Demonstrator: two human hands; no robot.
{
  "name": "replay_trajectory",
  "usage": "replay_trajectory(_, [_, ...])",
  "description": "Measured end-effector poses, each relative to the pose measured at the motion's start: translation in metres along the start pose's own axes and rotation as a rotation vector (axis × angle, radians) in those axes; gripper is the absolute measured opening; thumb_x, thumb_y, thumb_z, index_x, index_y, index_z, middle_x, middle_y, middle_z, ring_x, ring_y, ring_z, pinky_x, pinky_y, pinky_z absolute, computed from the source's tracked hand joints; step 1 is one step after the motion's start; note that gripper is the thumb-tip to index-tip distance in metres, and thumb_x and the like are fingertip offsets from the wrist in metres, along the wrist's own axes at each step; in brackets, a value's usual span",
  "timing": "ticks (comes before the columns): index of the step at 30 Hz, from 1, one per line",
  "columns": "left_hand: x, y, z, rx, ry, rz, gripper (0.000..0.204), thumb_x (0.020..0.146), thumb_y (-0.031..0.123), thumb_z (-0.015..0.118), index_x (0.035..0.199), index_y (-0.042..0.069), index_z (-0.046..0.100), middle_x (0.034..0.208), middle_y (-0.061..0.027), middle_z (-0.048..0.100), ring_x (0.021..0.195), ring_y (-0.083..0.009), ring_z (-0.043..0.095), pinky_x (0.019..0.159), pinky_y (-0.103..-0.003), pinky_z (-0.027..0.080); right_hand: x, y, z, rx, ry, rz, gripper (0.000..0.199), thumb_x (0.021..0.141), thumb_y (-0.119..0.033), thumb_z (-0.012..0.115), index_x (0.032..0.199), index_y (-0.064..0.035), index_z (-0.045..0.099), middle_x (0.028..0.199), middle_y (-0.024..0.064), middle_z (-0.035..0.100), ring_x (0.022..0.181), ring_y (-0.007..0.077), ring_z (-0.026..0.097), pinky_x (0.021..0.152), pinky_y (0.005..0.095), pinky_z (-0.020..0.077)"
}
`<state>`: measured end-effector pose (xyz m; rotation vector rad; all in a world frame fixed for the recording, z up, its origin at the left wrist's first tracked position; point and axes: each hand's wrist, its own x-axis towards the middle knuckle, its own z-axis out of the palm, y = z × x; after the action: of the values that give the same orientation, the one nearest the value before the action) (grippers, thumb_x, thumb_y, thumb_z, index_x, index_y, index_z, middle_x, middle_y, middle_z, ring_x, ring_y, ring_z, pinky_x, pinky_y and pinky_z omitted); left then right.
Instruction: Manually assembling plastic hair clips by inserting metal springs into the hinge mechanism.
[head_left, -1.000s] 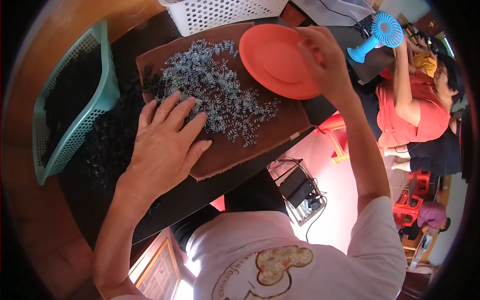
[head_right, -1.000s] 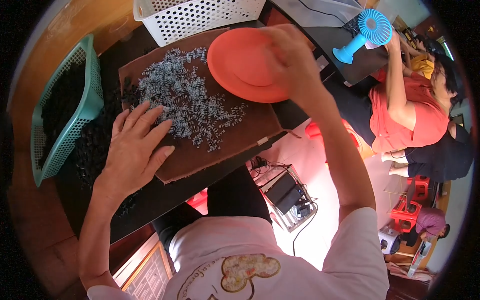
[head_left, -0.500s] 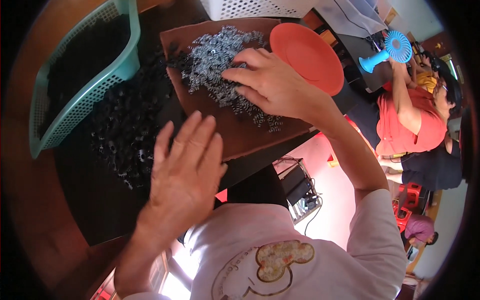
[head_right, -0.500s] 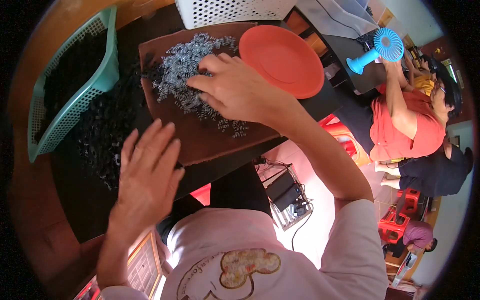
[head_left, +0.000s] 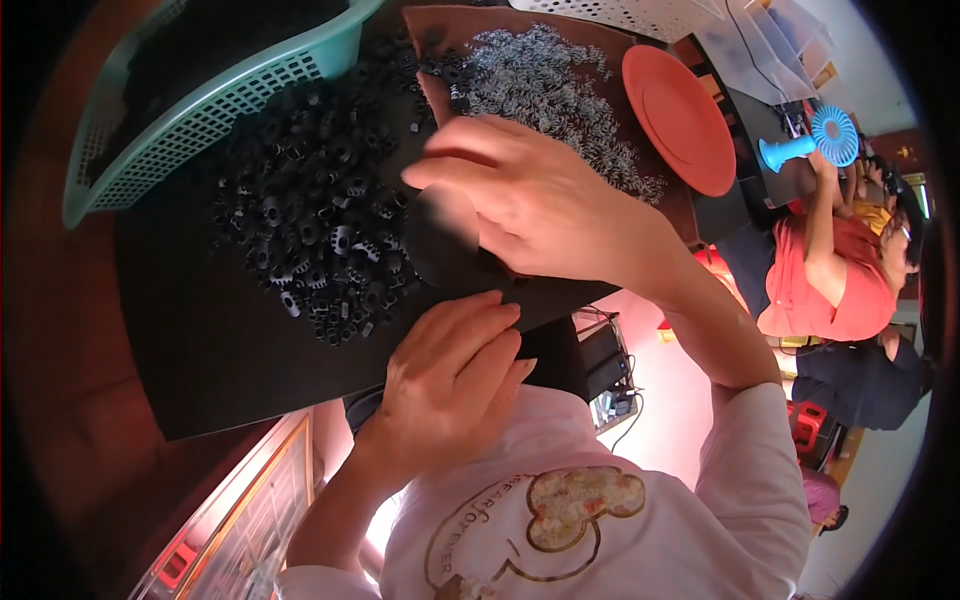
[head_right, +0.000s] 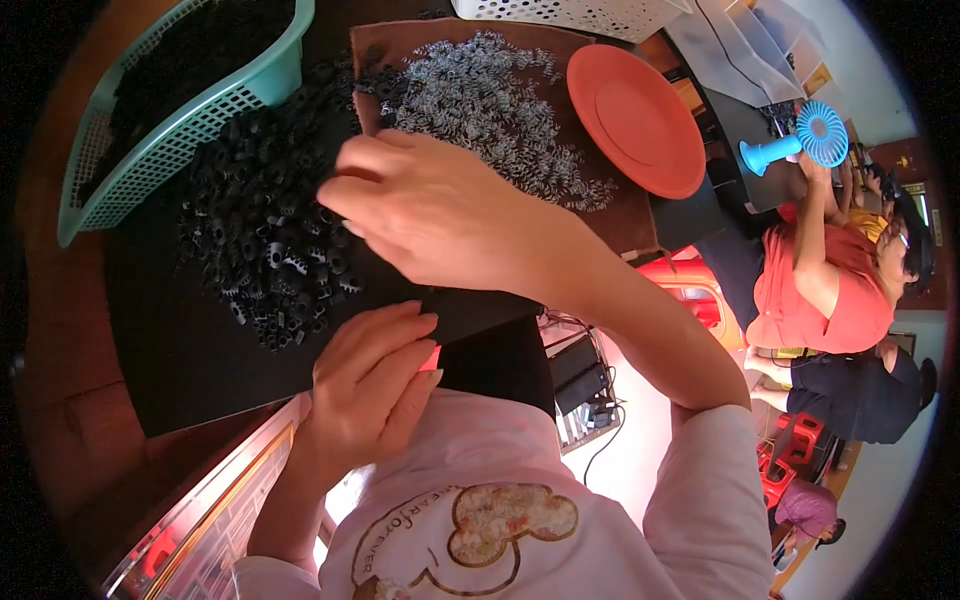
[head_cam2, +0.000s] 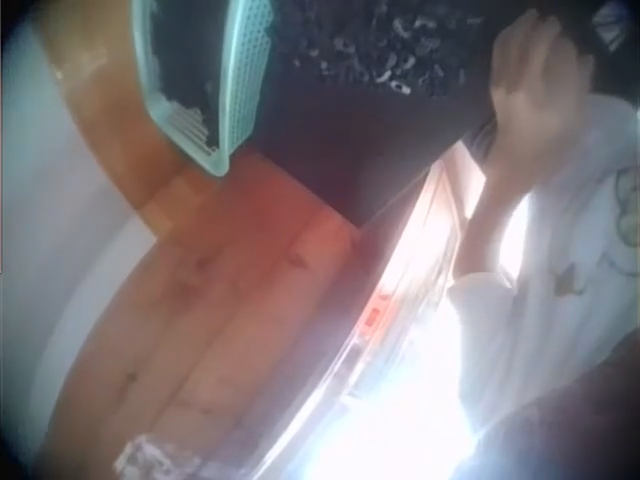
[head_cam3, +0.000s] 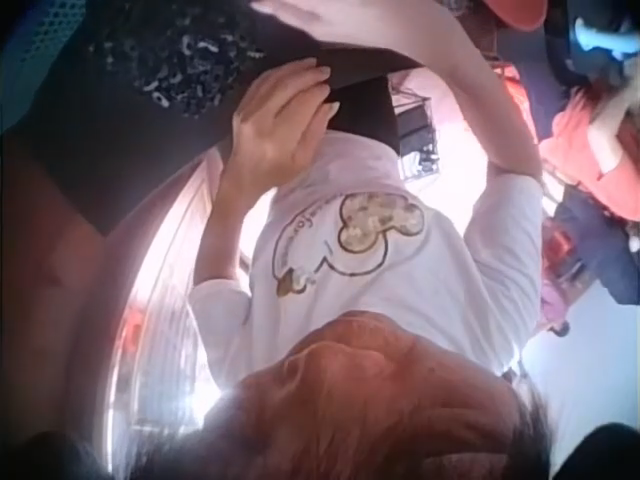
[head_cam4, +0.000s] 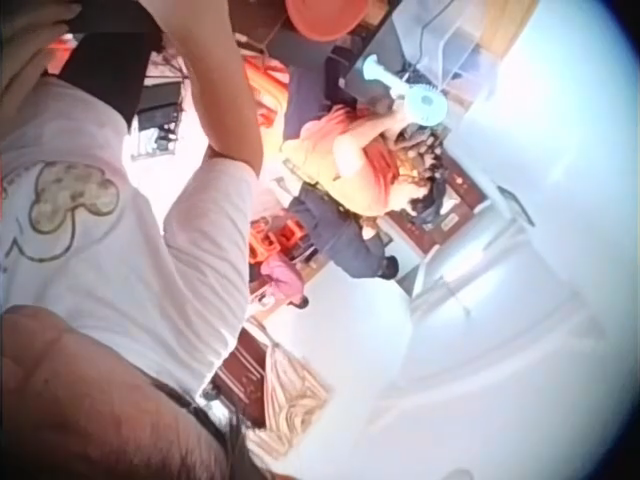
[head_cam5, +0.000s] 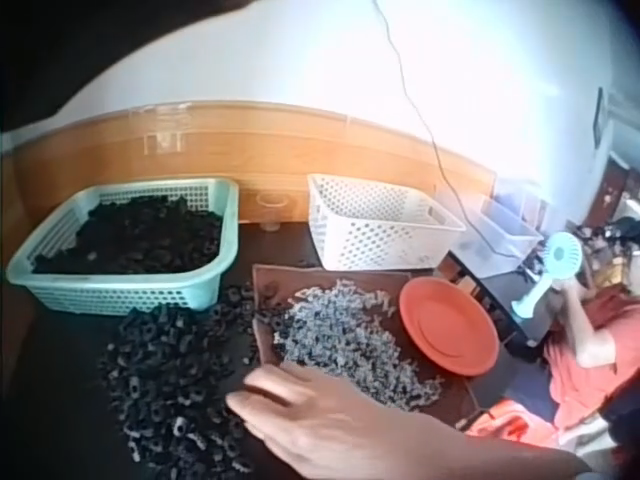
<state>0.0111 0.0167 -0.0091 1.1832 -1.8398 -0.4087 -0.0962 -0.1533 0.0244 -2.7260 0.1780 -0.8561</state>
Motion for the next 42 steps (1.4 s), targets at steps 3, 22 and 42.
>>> replay_trajectory(3, [-0.003,-0.003,0.000,-0.052,0.058,0.004,0.019,0.073,0.004,0.073,0.087,-0.004,0.064,0.101,-0.0179,0.064,0.095,-0.0367,0.064,0.081,-0.045,0.054,0.014,-0.002,0.015,-0.046,-0.196,0.076,0.026,0.082,-0.007,0.068,0.107,-0.0053,0.060,0.097,0.0090,0.057,0.088,0.0299,0.059,0.078,0.0393,0.0496])
replay_trajectory(22, [0.021,0.015,-0.004,-1.070,0.289,-0.673,0.029,0.100,0.020,0.055,0.123,0.002,0.048,0.101,-0.0096,0.064,0.070,-0.0111,0.062,0.060,-0.022,0.049,-0.029,-0.038,-0.053,0.624,-0.090,0.388,0.020,0.082,-0.003,0.066,0.102,-0.0029,0.063,0.085,0.0075,0.060,0.073,0.0209,0.062,0.060,0.0312,0.0486])
replay_trajectory(42, [0.013,0.001,0.007,-1.589,0.342,-0.590,0.023,0.091,0.027,0.051,0.091,0.003,0.052,0.088,-0.0138,0.057,0.055,-0.0176,0.046,0.050,-0.030,0.040,-0.089,0.008,-0.079,0.075,0.049,0.507,0.013,0.092,0.000,0.058,0.104,-0.0009,0.063,0.085,0.0067,0.059,0.075,0.0139,0.059,0.064,0.0269,0.0457])
